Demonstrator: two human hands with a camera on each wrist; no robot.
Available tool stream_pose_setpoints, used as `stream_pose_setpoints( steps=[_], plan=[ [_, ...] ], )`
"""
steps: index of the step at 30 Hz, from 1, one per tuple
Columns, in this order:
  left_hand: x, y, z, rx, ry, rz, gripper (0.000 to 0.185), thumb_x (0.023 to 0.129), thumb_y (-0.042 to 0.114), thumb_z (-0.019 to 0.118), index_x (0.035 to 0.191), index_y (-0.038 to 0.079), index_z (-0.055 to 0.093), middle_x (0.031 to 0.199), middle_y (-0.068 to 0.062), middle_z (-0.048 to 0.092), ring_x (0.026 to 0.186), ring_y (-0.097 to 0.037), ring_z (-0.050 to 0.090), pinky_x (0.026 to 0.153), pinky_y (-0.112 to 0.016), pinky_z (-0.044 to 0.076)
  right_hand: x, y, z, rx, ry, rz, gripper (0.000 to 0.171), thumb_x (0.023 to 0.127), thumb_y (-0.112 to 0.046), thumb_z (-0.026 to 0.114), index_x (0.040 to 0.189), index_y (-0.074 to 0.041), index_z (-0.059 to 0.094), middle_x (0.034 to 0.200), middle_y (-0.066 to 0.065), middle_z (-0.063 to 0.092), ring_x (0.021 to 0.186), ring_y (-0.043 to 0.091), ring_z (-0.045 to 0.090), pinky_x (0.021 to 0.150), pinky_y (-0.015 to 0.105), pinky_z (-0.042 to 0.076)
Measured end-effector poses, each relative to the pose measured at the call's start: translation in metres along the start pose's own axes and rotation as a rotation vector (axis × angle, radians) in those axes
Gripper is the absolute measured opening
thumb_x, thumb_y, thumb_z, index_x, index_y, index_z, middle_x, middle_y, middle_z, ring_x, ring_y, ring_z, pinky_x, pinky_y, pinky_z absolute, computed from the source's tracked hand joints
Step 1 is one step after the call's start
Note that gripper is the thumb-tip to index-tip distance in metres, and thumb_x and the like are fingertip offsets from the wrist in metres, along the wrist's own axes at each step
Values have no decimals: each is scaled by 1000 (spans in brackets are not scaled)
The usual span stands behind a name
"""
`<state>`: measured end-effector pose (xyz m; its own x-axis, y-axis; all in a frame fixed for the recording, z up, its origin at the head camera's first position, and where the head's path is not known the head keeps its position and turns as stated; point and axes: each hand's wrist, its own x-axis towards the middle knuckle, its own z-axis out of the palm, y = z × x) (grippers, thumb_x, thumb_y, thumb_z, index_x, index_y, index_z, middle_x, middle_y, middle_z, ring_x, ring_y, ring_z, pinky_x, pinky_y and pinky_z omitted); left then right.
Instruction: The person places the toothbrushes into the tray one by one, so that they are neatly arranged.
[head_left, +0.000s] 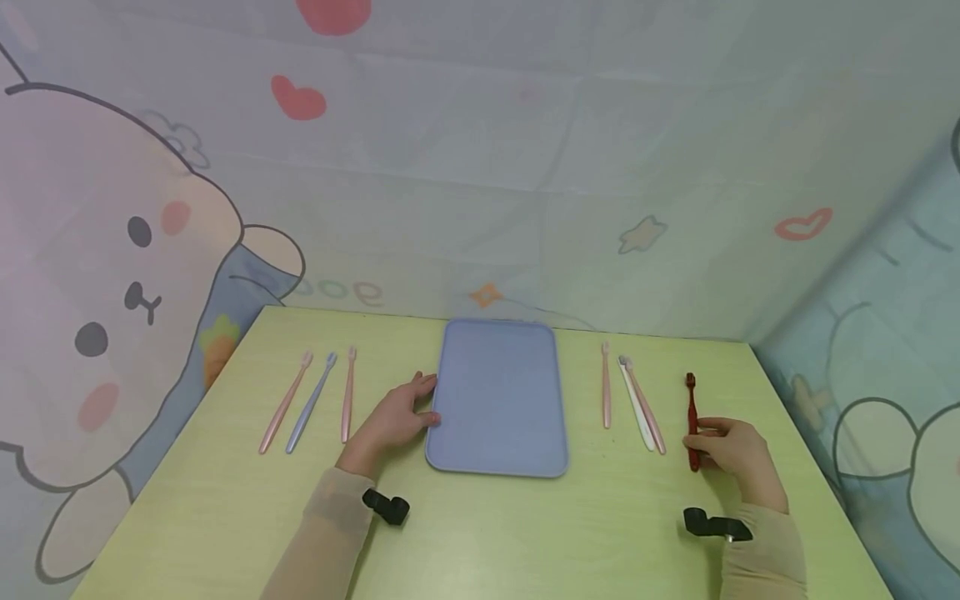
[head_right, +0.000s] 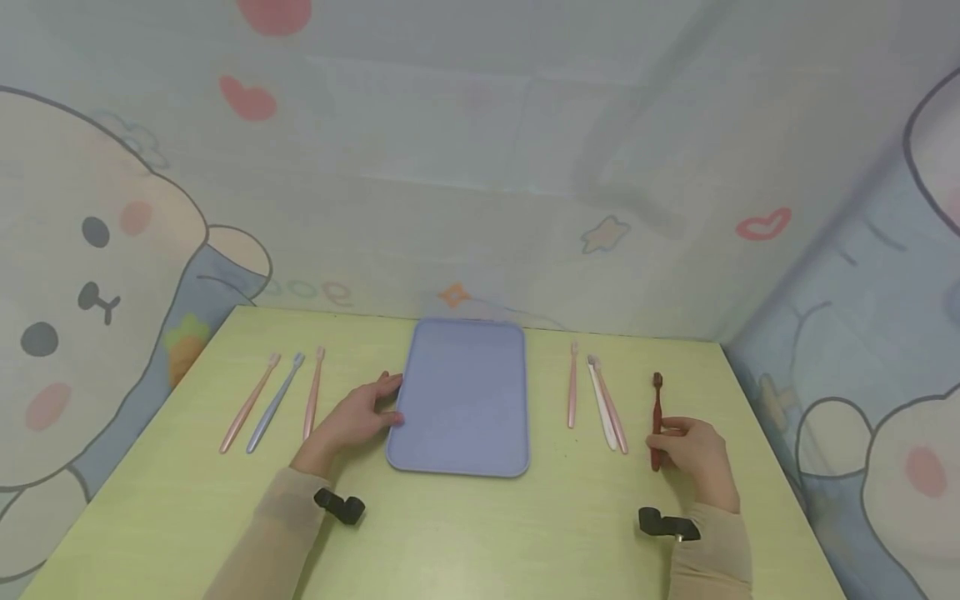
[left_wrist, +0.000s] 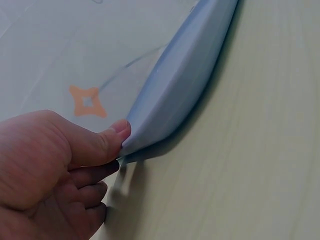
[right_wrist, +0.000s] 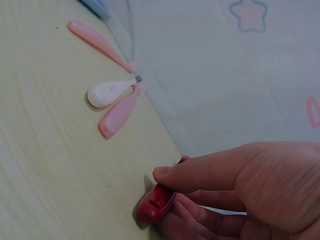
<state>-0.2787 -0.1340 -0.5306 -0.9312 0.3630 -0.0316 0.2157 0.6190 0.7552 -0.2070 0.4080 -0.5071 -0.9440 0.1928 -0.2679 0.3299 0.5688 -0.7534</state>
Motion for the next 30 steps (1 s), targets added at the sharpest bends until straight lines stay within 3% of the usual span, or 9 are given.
stream_pose_setpoints(
  steps=[14,21,24,30],
  plan=[
    [-3,9,1,-4,31,0,71,96,4,75,158,-9,42,166,-29,35,157,-44,27,130,-57,23,2,2,1,-13,-11,-5,61,98,-15,76,144,18,51,112,26,74,77,14,74,67,29,64],
    [-3,12,2,-17,37,7,79,94,2,77,161,-8,37,169,-21,33,158,-40,27,131,-51,23,2,1,1,-12,-12,-3,61,99,-14,76,144,18,50,113,28,73,77,15,74,67,29,64],
    [-3,12,2,-36,50,11,79,92,1,78,160,-8,39,170,-19,35,155,-40,35,129,-50,28,1,1,1,-14,-14,-9,62,99,-13,75,144,19,48,113,29,73,77,16,74,66,29,64],
    [-4,14,2,-177,35,-7,77,93,-5,76,160,-11,37,164,-25,40,139,-41,55,116,-45,48,0,0,1,-9,-13,-18,62,99,-12,75,145,19,48,114,31,72,77,15,74,67,28,64]
  ],
)
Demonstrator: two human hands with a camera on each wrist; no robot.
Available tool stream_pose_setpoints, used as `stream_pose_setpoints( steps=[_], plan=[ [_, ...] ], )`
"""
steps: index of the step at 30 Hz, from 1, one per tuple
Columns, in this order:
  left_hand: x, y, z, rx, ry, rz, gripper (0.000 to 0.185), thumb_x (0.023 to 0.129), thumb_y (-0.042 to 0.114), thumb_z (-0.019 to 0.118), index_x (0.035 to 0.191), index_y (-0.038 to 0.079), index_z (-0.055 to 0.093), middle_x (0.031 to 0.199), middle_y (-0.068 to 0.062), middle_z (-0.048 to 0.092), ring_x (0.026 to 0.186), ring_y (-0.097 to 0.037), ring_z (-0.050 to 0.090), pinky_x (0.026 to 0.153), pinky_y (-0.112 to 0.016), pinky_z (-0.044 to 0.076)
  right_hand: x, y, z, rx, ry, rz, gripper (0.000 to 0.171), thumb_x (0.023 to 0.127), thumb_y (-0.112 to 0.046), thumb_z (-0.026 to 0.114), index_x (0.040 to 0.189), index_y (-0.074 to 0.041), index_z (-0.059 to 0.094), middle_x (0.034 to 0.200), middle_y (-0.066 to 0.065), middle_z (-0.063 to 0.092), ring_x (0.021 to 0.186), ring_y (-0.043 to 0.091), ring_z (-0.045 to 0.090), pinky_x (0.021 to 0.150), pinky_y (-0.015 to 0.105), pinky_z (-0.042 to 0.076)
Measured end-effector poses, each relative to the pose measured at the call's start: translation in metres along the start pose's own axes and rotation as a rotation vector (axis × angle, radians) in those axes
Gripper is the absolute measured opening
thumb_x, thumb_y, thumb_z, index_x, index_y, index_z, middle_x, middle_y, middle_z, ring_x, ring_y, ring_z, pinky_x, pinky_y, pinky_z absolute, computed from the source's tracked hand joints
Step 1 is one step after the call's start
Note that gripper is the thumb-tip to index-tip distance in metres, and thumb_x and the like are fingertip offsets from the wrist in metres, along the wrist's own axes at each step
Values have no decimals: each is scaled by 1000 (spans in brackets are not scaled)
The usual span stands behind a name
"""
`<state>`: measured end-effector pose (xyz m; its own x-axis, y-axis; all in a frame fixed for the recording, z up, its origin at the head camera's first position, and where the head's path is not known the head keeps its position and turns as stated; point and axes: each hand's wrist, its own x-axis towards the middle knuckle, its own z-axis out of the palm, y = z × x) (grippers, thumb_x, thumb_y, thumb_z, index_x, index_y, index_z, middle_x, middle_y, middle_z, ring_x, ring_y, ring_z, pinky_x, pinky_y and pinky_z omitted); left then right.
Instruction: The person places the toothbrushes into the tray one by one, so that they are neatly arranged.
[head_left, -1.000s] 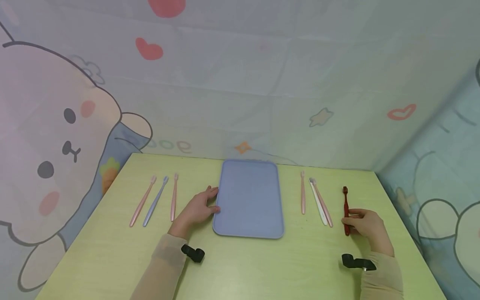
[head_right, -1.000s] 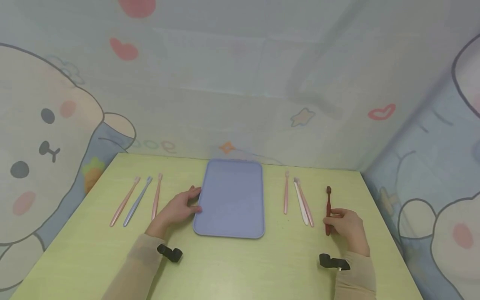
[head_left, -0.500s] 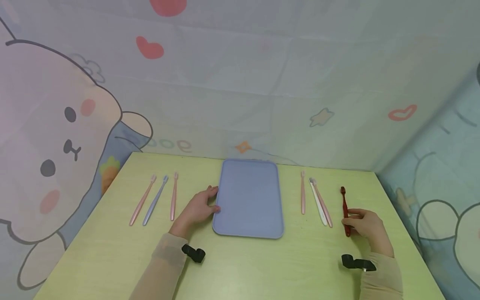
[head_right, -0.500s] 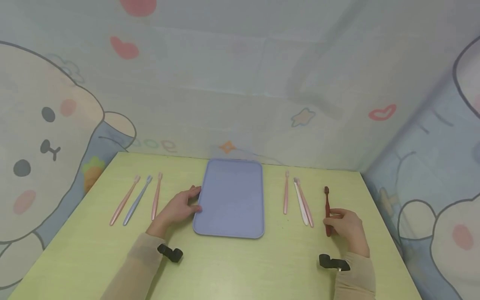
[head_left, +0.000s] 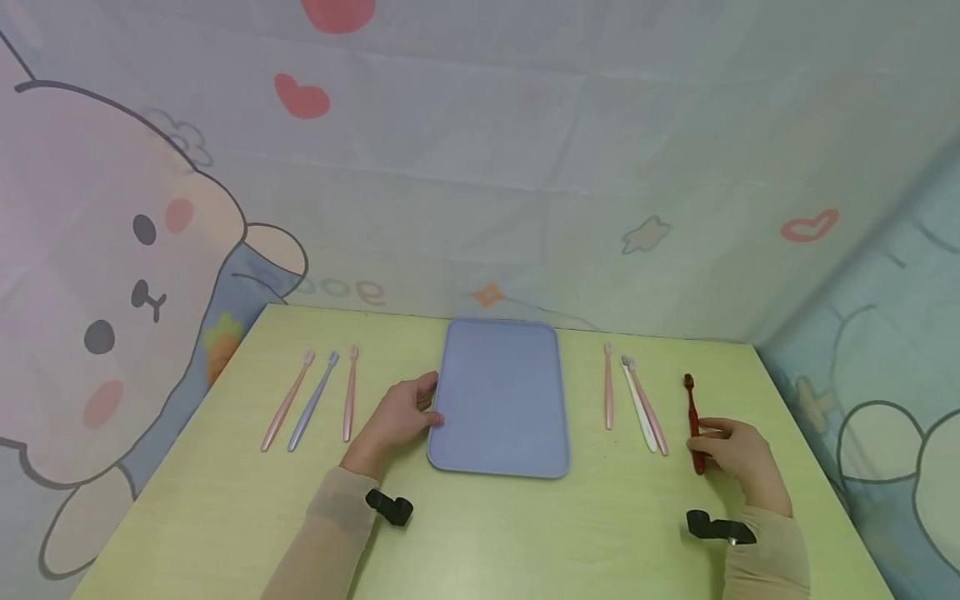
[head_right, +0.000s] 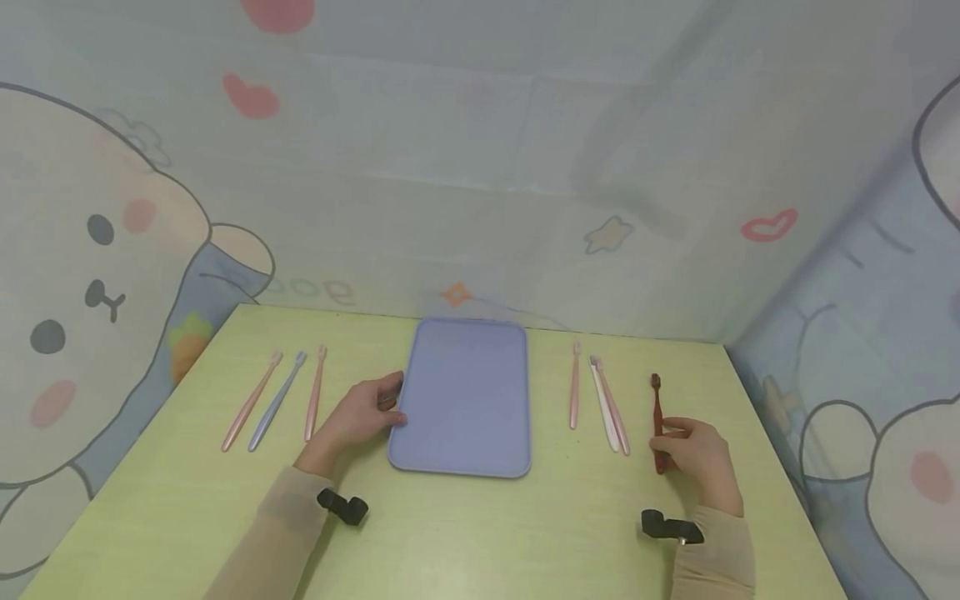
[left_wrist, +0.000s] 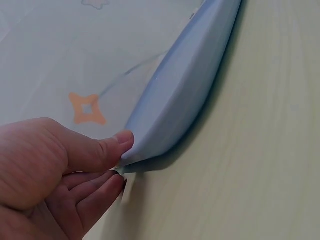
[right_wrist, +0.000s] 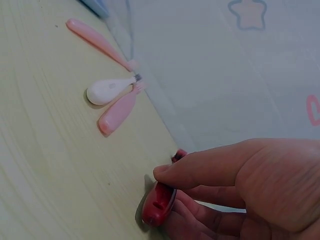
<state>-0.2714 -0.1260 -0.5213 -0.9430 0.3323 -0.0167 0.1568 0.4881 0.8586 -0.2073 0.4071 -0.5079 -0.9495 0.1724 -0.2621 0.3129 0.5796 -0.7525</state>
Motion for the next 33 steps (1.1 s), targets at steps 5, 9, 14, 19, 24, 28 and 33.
stream_pose_setpoints(
  steps=[5,9,14,19,24,28,33],
  plan=[
    [0,0,0,-18,-10,-6,76,94,-5,75,159,-11,37,160,-26,45,139,-40,56,116,-44,47,0,-1,0,-16,1,1,62,98,-13,75,144,19,49,114,30,73,77,15,74,66,26,63],
    [0,-1,-1,-1,-5,-1,75,94,-3,75,159,-10,39,161,-25,45,139,-40,57,116,-45,48,1,-2,-1,-25,0,0,62,98,-13,75,144,19,50,115,31,72,77,15,74,66,26,63],
    [-1,-1,-2,25,0,-1,74,95,-1,76,159,-10,41,161,-25,45,138,-40,58,115,-45,49,3,1,-2,-23,-3,4,61,99,-15,74,144,19,51,116,30,72,79,15,73,67,26,62],
    [-2,0,-3,58,9,-7,72,95,1,77,157,-10,43,160,-25,46,136,-39,59,114,-44,49,6,3,-2,-23,-3,12,62,99,-18,74,144,18,52,118,30,71,81,15,73,68,26,62],
    [-1,-1,-3,110,15,-12,69,95,4,79,155,-9,47,161,-22,47,133,-39,62,113,-45,51,4,3,-2,-15,3,21,62,99,-18,72,144,18,52,115,27,72,81,14,72,68,24,61],
    [0,-2,-3,136,8,-16,68,95,6,79,154,-8,49,163,-18,47,132,-38,63,113,-44,52,3,0,-1,1,5,24,62,99,-18,73,145,18,51,115,25,73,81,11,70,69,23,60],
    [0,-4,-4,128,-1,-15,68,95,7,80,155,-7,50,163,-17,47,131,-38,64,112,-44,52,0,-4,1,41,-1,11,64,101,-20,72,148,17,49,116,20,74,82,7,69,70,22,61]
  ],
)
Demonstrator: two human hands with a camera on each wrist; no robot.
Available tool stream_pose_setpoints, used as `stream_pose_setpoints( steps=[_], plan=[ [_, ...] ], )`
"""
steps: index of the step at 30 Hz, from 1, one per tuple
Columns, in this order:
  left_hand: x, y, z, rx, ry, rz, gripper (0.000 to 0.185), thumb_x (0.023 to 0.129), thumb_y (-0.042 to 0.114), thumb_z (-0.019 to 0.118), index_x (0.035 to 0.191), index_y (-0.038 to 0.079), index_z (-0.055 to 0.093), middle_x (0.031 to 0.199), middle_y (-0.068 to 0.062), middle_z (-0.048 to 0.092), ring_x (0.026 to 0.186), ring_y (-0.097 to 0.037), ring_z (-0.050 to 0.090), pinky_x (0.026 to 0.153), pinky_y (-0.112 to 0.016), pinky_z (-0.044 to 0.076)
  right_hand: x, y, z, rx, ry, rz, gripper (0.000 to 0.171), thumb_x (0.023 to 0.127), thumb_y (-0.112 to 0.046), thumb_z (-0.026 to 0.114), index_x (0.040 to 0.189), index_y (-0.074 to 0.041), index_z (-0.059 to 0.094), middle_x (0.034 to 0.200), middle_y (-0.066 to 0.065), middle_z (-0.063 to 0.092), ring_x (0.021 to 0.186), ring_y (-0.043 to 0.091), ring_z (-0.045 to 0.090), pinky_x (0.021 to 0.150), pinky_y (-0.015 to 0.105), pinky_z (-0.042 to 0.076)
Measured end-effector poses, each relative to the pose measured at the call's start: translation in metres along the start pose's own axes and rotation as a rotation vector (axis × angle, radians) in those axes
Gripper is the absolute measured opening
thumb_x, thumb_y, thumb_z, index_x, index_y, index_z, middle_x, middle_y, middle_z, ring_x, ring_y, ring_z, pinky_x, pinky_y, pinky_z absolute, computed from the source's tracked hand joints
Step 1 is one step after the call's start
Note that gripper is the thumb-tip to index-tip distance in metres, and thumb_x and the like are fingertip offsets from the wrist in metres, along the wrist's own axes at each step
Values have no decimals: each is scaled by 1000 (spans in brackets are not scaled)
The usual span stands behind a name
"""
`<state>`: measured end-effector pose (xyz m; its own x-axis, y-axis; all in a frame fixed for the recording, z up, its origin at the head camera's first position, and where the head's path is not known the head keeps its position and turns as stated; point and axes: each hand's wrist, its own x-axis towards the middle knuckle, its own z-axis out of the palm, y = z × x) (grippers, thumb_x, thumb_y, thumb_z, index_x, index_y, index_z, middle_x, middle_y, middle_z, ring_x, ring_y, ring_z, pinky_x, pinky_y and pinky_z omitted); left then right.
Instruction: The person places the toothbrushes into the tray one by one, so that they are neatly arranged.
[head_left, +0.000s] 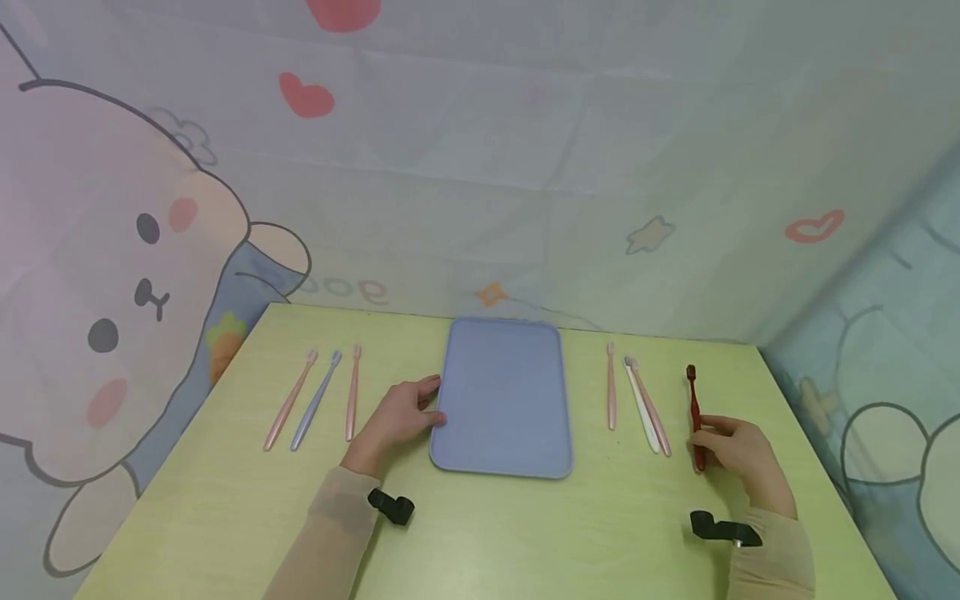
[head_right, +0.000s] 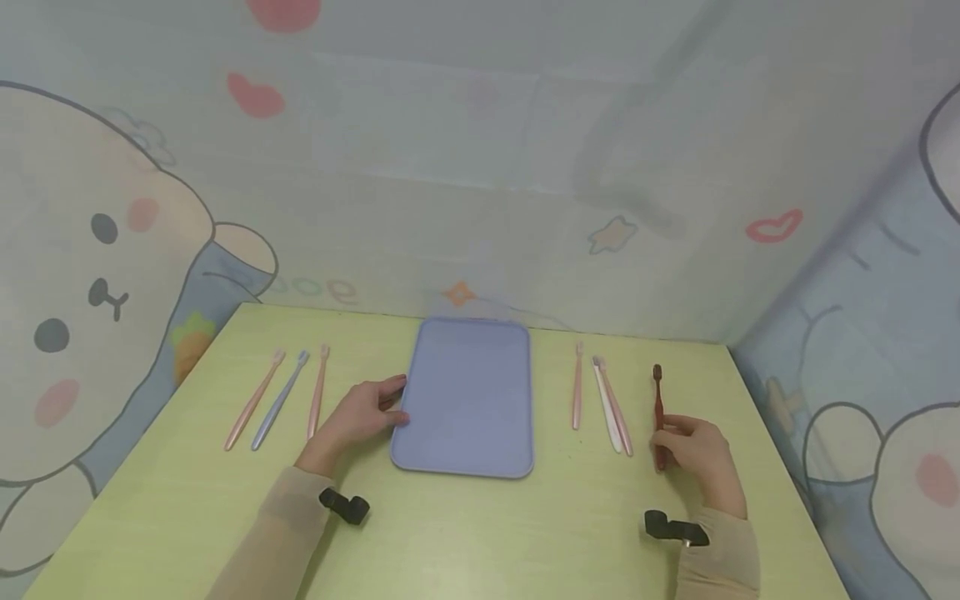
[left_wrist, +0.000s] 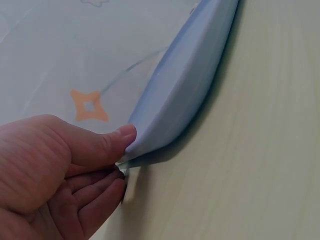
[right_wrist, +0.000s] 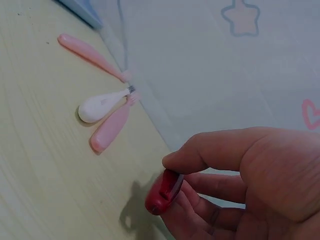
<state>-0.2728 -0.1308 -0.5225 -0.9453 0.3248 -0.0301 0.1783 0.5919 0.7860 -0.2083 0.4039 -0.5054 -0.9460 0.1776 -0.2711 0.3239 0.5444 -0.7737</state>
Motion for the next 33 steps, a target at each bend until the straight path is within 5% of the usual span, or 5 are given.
stream_pose_setpoints(
  steps=[19,33],
  plan=[
    [-2,-3,-1,-30,-18,12,68,96,6,79,155,-7,49,163,-18,46,133,-39,62,112,-43,52,-5,-27,30,166,-114,-160,68,106,-21,70,160,7,40,144,32,57,99,7,71,88,30,65],
    [0,-4,-2,-47,-15,22,67,96,5,78,155,-8,48,164,-19,45,135,-39,60,113,-42,51,0,-66,87,236,-254,-243,69,102,-15,74,161,2,42,133,27,61,99,18,73,84,32,66]
  ],
)
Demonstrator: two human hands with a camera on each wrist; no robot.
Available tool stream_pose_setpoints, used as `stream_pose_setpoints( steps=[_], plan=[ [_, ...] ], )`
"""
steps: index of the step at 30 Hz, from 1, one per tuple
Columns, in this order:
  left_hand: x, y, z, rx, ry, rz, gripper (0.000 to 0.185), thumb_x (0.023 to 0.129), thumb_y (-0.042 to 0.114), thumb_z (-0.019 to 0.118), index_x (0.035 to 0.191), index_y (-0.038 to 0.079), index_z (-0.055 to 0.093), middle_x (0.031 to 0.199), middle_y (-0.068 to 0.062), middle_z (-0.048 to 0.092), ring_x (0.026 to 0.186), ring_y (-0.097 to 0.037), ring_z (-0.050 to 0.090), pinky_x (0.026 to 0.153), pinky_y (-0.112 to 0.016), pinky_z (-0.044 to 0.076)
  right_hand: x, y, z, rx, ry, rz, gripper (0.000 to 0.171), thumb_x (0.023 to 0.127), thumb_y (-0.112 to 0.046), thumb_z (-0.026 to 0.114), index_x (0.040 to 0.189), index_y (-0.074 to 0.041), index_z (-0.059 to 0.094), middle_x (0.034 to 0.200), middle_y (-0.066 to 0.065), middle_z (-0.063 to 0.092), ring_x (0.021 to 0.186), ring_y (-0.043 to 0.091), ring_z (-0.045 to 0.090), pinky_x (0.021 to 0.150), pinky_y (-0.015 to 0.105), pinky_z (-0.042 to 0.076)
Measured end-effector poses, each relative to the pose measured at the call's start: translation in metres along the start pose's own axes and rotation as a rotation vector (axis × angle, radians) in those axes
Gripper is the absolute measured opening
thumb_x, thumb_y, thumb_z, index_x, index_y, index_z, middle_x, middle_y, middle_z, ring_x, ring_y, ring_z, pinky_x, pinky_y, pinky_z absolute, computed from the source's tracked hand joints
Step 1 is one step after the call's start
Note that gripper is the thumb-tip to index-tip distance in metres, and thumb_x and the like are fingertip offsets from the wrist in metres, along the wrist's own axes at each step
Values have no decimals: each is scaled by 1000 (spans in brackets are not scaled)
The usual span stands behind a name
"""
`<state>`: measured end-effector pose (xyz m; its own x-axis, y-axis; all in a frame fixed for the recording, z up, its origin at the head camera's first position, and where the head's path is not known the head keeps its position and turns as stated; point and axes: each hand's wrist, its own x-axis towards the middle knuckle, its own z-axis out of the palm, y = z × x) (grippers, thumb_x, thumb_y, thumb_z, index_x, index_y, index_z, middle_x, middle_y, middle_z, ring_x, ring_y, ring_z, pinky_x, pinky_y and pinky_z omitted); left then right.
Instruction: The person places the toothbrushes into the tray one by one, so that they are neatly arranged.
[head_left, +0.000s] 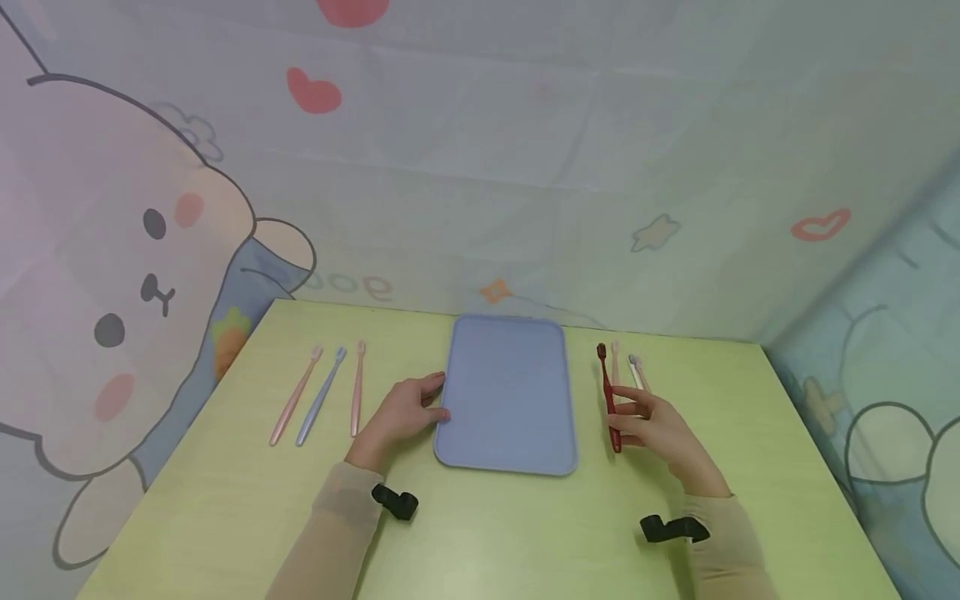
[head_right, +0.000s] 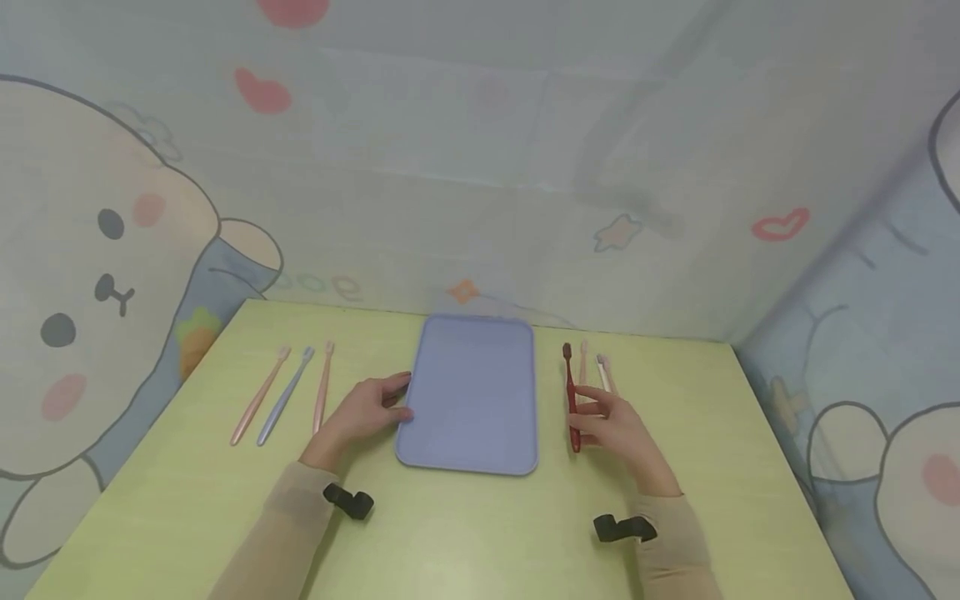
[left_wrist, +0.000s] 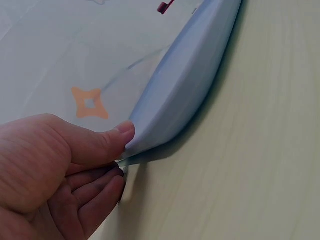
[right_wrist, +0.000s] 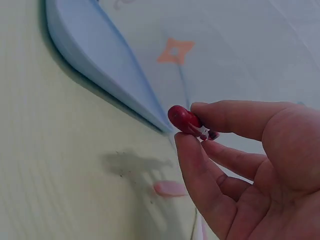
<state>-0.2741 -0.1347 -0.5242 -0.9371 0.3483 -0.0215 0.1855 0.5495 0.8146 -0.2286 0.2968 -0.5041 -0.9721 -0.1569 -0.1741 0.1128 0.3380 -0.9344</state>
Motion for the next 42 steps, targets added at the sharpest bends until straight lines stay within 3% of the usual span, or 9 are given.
stream_pose_setpoints(
  steps=[8,18,42],
  plan=[
    [0,-1,0,-5,0,1,66,97,6,78,155,-9,48,163,-19,46,136,-38,60,114,-43,51,8,-5,35,-3,-20,-27,65,100,-9,75,157,6,47,123,25,68,97,23,73,82,38,67],
    [0,1,-2,3,0,3,67,97,6,78,155,-8,48,163,-20,45,136,-39,60,114,-43,50,15,-16,67,17,-75,-74,60,98,-7,76,153,5,53,120,23,69,93,23,74,80,35,67],
    [2,-6,0,21,2,34,66,96,8,79,154,-7,50,161,-20,48,135,-37,61,113,-42,51,54,-39,148,136,-73,-85,61,93,-2,80,149,4,59,116,23,73,83,20,75,76,38,68]
  ],
)
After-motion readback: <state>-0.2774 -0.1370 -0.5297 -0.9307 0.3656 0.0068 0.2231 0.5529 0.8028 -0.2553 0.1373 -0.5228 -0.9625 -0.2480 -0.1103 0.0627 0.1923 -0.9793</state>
